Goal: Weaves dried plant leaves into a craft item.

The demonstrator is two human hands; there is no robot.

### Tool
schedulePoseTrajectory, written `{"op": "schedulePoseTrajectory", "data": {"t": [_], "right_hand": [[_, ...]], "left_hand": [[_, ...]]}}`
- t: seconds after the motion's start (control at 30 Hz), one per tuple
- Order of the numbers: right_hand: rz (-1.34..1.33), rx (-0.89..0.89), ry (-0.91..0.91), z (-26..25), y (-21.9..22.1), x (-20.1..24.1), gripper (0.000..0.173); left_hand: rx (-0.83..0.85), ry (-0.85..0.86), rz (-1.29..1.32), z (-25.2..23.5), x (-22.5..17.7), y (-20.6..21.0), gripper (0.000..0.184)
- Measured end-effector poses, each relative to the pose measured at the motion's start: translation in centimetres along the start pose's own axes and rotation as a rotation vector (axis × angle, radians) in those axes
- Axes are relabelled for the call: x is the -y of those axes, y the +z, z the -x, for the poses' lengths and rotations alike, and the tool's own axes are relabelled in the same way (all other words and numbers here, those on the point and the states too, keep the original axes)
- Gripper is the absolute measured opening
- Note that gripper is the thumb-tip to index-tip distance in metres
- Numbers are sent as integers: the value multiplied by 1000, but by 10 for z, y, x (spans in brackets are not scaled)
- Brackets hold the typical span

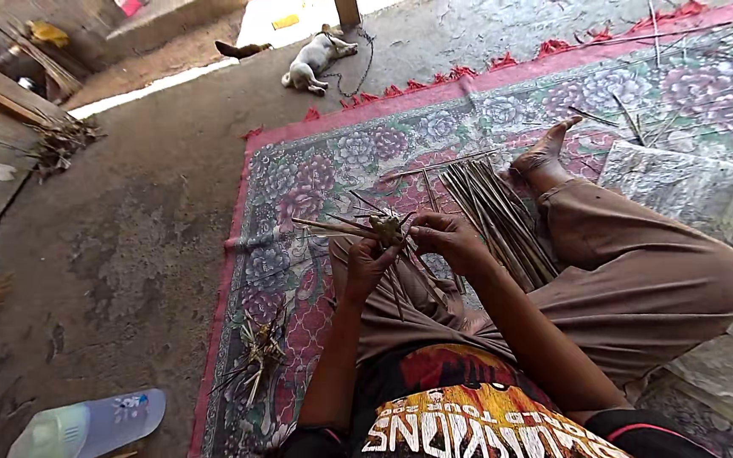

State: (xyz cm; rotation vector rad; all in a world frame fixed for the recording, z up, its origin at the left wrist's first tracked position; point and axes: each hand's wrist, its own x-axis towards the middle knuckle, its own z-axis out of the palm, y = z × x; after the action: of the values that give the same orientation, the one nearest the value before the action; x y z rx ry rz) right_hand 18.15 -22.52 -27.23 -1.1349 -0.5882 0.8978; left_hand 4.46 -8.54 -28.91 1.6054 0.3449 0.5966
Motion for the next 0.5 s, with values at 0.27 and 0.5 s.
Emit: {"op": "schedulePoseTrajectory", "data": {"t": [0.27,0.5], "right_hand": [[120,156,-81,-3,-5,-2,9],[307,80,-231,-3,5,-21,24]], "left_hand": [[31,27,53,-1,-1,1,18],[-5,133,-24,1,13,7,19]]}}
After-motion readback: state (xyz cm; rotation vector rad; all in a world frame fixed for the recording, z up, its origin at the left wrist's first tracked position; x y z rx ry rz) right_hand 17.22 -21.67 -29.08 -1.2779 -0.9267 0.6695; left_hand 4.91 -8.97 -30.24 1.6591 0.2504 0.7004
